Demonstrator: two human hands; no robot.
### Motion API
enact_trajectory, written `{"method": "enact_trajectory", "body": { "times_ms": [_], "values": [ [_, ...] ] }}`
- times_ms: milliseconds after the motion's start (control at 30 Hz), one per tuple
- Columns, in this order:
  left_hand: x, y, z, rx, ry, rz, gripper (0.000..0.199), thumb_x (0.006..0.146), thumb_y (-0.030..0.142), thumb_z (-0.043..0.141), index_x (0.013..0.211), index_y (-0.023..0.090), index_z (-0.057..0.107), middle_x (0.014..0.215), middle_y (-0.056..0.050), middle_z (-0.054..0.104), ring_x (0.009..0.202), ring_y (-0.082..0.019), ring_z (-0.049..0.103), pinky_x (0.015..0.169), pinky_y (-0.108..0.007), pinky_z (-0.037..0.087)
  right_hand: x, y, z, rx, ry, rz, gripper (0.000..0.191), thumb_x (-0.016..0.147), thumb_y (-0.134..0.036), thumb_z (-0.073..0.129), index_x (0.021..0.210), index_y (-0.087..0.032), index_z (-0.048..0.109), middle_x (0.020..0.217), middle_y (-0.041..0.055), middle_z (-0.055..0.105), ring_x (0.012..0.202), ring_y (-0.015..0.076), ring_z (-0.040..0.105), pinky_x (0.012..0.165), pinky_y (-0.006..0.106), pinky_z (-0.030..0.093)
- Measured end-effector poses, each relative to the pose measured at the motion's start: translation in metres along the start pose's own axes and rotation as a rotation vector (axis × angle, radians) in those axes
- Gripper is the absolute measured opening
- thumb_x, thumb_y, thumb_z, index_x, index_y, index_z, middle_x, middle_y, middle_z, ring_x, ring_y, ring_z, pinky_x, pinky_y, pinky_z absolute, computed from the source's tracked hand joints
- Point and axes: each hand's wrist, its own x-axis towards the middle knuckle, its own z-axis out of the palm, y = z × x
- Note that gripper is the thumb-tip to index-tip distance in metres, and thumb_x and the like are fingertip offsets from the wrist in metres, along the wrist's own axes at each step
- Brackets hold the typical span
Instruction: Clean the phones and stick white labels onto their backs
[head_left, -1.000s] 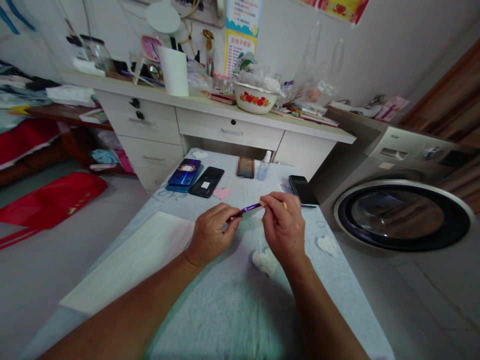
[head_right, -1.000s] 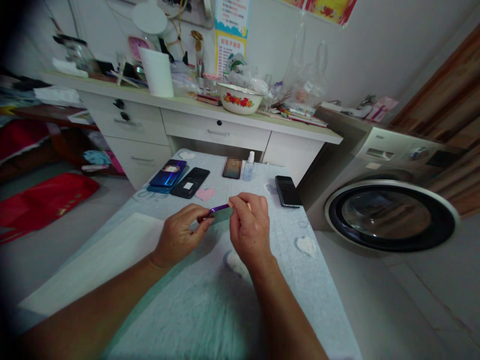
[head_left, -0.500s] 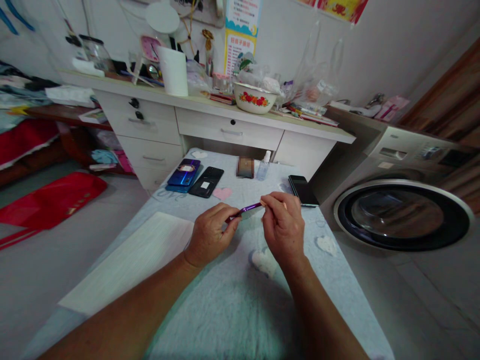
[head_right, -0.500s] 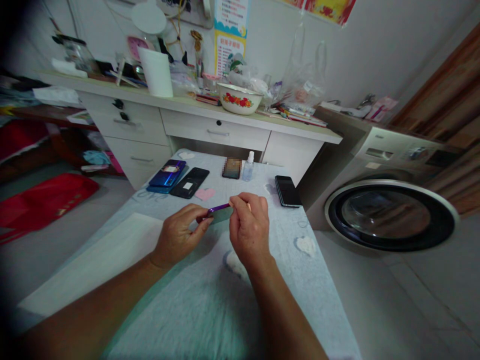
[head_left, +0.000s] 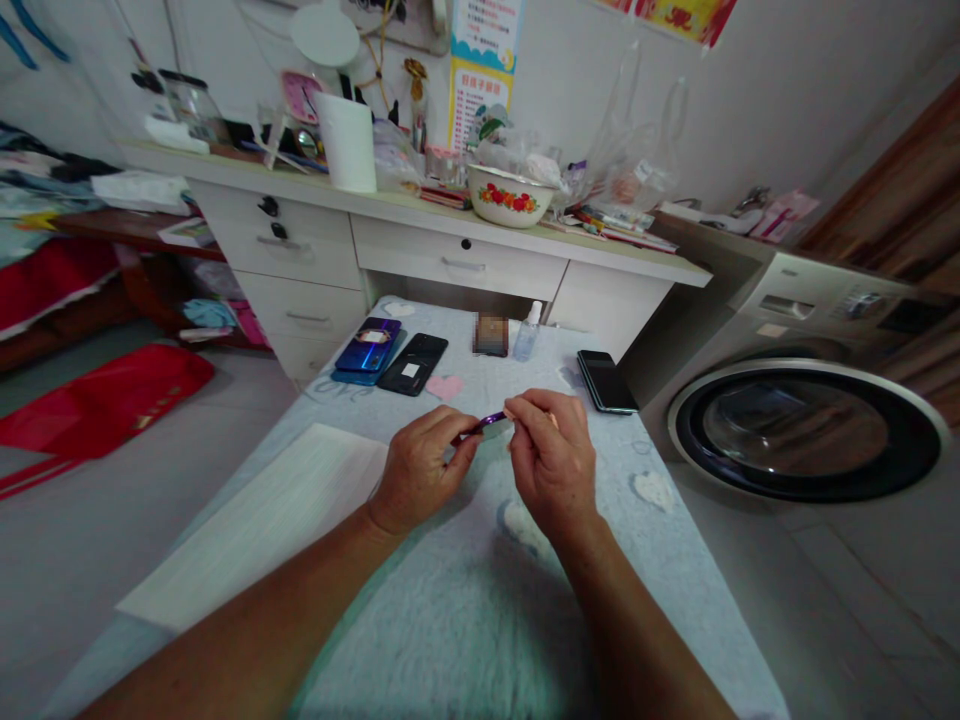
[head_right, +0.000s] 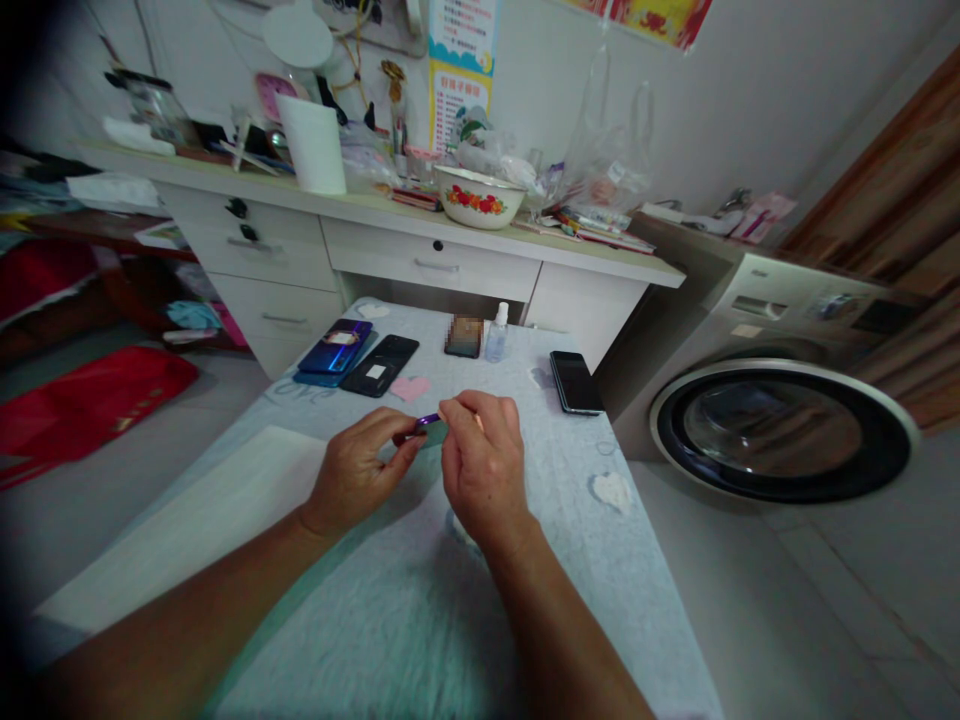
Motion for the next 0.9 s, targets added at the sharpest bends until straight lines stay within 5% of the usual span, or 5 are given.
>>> {"method": "enact_trajectory", "body": {
  "times_ms": [900],
  "values": [
    [0.000, 0.000, -0.001, -0.006, 0.023, 0.007, 0.009, 0.086, 0.016, 0.055, 0.092, 0.017, 0.061, 0.078, -0.002, 0.059, 0.072, -0.015, 0.057, 0.066, -0.028, 0.046, 0.006, 0.014, -0.007, -0.058, 0.045, 0.055, 0.025, 0.086, -0.008, 0.050, 0.101, -0.021, 0.065, 0.096, 0.0067, 0.062, 0.091, 0.0209, 0.054, 0.080, 0.038, 0.048]
  ]
}}
